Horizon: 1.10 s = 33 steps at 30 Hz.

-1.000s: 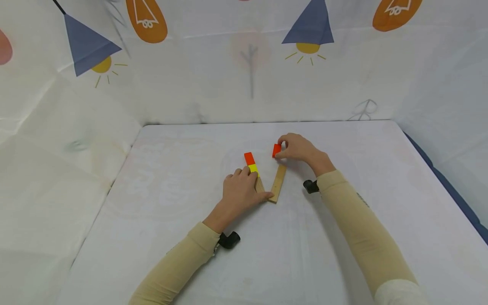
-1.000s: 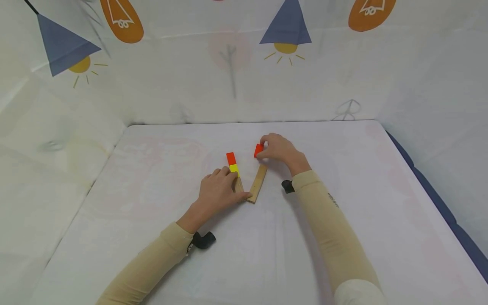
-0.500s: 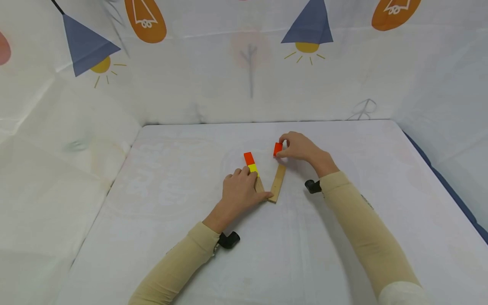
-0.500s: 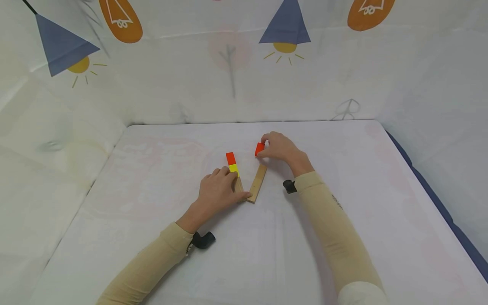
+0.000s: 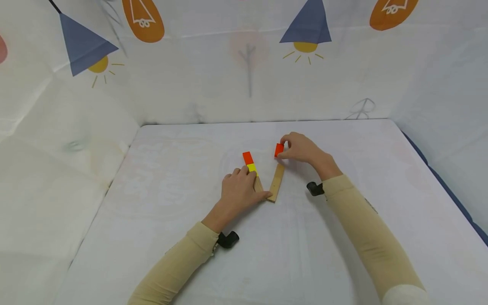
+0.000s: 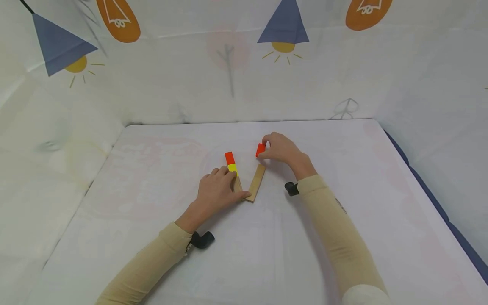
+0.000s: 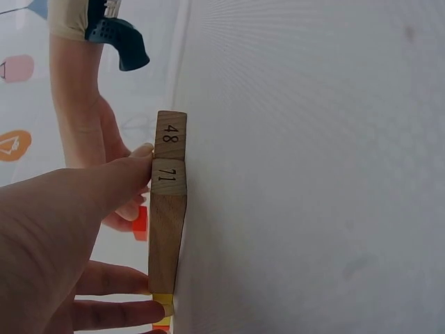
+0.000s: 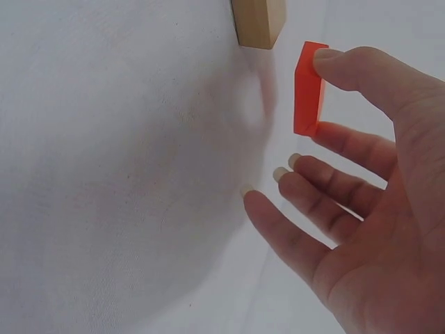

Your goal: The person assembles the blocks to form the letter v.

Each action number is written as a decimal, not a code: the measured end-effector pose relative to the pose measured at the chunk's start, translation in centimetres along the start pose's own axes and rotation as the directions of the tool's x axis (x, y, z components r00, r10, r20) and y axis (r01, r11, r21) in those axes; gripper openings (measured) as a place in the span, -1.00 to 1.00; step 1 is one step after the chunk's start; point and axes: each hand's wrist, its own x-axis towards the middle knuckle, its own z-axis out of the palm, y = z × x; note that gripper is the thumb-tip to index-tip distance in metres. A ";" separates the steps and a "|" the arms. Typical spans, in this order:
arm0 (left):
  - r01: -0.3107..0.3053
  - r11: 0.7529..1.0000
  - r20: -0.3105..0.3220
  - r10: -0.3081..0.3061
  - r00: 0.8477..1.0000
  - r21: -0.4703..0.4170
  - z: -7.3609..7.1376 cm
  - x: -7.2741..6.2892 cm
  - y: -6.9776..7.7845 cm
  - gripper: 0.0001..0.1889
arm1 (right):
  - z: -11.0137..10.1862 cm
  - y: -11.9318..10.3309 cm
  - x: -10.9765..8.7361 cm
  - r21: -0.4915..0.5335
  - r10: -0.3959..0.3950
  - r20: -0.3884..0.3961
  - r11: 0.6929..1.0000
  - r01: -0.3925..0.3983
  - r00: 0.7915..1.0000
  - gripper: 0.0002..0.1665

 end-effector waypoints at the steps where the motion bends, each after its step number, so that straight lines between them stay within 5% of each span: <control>1: 0.000 1.000 -0.001 0.000 1.000 0.000 0.0 0.0 0.0 -0.29 | 0.0 0.0 0.0 0.002 0.002 -0.001 1.000 -0.002 1.000 -0.34; 33: 0.006 1.000 0.029 -0.006 1.000 -0.011 -0.2 0.1 0.1 -0.28 | 0.7 0.1 -1.3 -0.039 0.037 -0.023 0.999 -0.038 0.999 -0.35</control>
